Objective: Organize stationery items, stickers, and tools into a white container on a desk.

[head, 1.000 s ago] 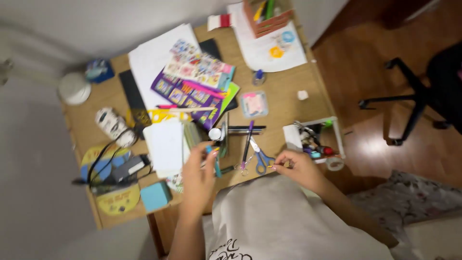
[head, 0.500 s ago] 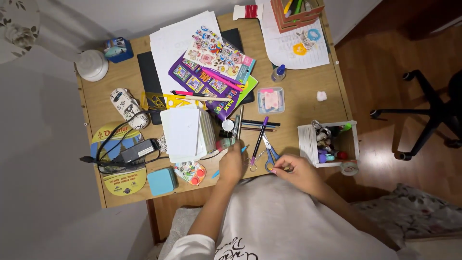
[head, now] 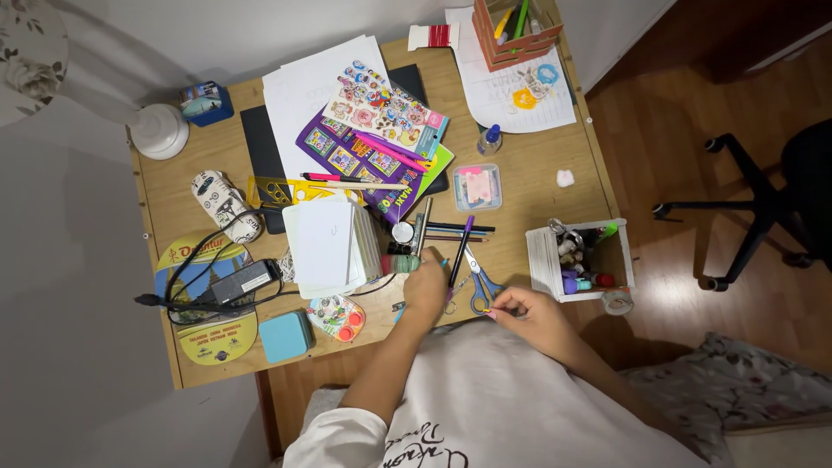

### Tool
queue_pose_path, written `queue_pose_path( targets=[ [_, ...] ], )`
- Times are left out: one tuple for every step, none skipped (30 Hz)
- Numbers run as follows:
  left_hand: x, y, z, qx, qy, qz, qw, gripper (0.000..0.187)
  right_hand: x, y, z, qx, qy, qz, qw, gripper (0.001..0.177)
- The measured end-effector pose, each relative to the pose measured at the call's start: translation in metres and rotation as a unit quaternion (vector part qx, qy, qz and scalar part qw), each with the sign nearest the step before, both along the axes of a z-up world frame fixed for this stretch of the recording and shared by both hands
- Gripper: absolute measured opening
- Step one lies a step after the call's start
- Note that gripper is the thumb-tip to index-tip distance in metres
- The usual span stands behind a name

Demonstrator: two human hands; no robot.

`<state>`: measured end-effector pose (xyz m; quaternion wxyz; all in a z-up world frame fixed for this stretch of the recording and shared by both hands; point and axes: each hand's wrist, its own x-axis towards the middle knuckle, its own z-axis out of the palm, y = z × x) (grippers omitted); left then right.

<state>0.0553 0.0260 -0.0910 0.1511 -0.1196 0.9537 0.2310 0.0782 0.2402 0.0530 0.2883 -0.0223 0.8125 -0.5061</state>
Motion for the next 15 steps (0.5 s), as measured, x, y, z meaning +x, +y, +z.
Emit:
queue_pose_path(
  targets=[
    [-0.002, 0.0, 0.013, 0.0, 0.002, 0.002, 1.0, 0.023, 0.0, 0.001, -0.003, 0.0, 0.002, 0.002, 1.0, 0.015],
    [-0.005, 0.0, 0.026, 0.018, 0.003, -0.009, 1.0, 0.03, 0.001, 0.002, -0.005, -0.01, 0.003, -0.002, 1.0, 0.015],
    [-0.005, 0.0, 0.039, 0.036, 0.004, -0.021, 0.999, 0.036, 0.002, 0.002, -0.008, -0.019, 0.003, -0.008, 1.0, 0.014],
    [-0.008, -0.001, 0.044, 0.036, 0.005, -0.02, 0.999, 0.036, 0.002, 0.001, -0.007, -0.02, 0.004, -0.007, 1.0, 0.014],
    [-0.009, -0.002, 0.048, 0.032, -0.016, -0.007, 0.999, 0.04, 0.003, 0.001, -0.006, -0.014, 0.003, -0.01, 1.0, 0.014],
    [-0.011, -0.003, 0.052, 0.028, -0.038, 0.006, 0.999, 0.044, 0.003, 0.0, -0.006, -0.009, 0.003, -0.013, 1.0, 0.014],
    [-0.011, -0.004, 0.046, 0.029, -0.038, 0.007, 0.999, 0.044, 0.003, -0.002, -0.004, -0.009, 0.002, -0.012, 1.0, 0.014],
    [-0.012, -0.005, 0.039, 0.032, -0.031, 0.016, 0.999, 0.042, 0.003, -0.004, -0.002, -0.009, -0.009, -0.012, 1.0, 0.014],
    [-0.014, -0.006, 0.032, 0.036, -0.023, 0.026, 0.999, 0.04, 0.002, -0.005, 0.0, -0.009, -0.02, -0.012, 1.0, 0.013],
    [-0.016, -0.005, 0.025, 0.036, -0.023, 0.027, 0.999, 0.04, 0.002, -0.006, -0.001, -0.008, -0.019, -0.011, 1.0, 0.013],
    [-0.016, -0.004, 0.019, 0.041, -0.036, 0.028, 0.998, 0.032, 0.002, -0.006, -0.001, -0.006, -0.021, -0.009, 1.0, 0.014],
    [-0.017, -0.003, 0.012, 0.045, -0.049, 0.028, 0.997, 0.024, 0.003, -0.006, -0.002, -0.004, -0.022, -0.007, 1.0, 0.014],
    [-0.018, -0.002, 0.01, 0.046, -0.048, 0.031, 0.997, 0.024, 0.002, -0.007, -0.003, -0.004, -0.021, -0.005, 1.0, 0.014],
    [-0.02, -0.001, 0.007, 0.056, -0.051, 0.041, 0.996, 0.022, 0.002, -0.007, -0.003, -0.004, -0.025, -0.004, 1.0, 0.014],
    [-0.022, 0.001, 0.005, 0.067, -0.053, 0.049, 0.995, 0.021, 0.002, -0.007, -0.004, -0.003, -0.03, -0.005, 1.0, 0.013]
  ],
)
